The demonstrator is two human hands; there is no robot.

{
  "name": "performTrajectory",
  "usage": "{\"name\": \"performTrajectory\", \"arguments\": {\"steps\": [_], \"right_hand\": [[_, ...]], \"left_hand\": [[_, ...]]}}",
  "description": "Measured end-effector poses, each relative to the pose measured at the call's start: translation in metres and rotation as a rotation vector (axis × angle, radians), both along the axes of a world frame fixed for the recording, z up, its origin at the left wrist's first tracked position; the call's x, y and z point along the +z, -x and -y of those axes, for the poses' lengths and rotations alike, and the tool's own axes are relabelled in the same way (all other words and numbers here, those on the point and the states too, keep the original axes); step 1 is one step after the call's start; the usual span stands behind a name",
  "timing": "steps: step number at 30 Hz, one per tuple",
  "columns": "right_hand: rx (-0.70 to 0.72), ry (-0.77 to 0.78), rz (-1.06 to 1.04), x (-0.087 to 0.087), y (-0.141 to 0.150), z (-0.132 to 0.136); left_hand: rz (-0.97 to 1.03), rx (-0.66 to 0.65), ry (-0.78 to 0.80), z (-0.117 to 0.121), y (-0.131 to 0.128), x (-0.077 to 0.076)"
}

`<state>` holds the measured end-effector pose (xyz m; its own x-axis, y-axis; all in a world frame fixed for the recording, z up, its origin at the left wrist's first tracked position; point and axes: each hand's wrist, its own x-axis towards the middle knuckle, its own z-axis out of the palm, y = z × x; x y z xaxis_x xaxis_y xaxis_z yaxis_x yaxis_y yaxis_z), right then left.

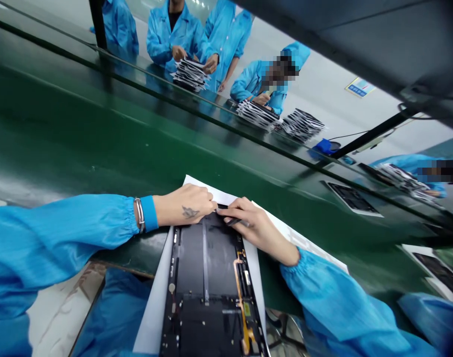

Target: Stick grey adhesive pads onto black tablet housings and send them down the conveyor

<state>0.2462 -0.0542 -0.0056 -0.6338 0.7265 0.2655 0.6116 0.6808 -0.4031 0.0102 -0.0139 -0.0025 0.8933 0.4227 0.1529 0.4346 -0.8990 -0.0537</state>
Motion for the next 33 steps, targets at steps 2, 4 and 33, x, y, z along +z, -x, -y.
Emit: {"name": "performTrajectory", "arguments": {"steps": [2,4,33], "right_hand": [[-0.011,-0.011,-0.005,-0.004,-0.003,0.005],[-0.053,-0.013,-0.004,-0.004,-0.01,0.009],[-0.055,-0.045,-0.046,-0.006,0.001,-0.004]], "left_hand": [[0.006,-0.006,-0.003,0.0,0.0,0.0],[0.005,-0.011,-0.006,0.0,0.001,0.001],[0.182,-0.006,0.212,-0.019,0.014,-0.008]]}}
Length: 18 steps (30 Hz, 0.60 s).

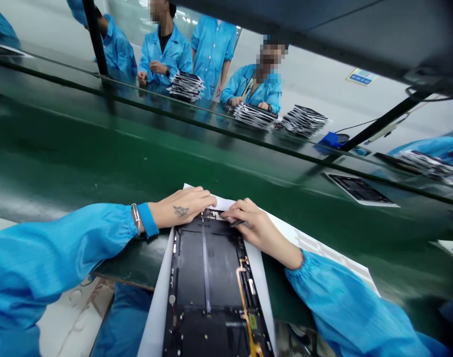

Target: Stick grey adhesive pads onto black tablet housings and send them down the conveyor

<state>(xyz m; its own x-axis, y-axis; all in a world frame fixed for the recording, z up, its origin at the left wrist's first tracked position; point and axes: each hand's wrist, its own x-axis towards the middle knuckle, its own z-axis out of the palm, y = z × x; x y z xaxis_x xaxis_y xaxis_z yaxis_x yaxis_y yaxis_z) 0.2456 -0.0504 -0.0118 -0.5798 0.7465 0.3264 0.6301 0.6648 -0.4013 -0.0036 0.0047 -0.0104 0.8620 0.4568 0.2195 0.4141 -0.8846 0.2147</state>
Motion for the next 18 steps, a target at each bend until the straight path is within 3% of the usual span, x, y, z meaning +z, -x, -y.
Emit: {"name": "performTrajectory", "arguments": {"steps": [5,9,15,18], "right_hand": [[-0.172,-0.102,-0.14,0.005,-0.012,0.003],[-0.185,-0.162,-0.199,0.002,-0.01,0.0],[-0.192,-0.304,-0.241,0.008,0.002,0.003],[-0.203,-0.404,-0.327,0.017,0.004,0.013]], "left_hand": [[-0.004,0.107,-0.041,-0.007,0.006,-0.003],[-0.117,0.173,-0.037,-0.022,0.007,0.0],[-0.202,0.07,-0.061,-0.039,0.001,0.016],[-0.138,0.102,-0.034,-0.055,0.007,0.033]]}}
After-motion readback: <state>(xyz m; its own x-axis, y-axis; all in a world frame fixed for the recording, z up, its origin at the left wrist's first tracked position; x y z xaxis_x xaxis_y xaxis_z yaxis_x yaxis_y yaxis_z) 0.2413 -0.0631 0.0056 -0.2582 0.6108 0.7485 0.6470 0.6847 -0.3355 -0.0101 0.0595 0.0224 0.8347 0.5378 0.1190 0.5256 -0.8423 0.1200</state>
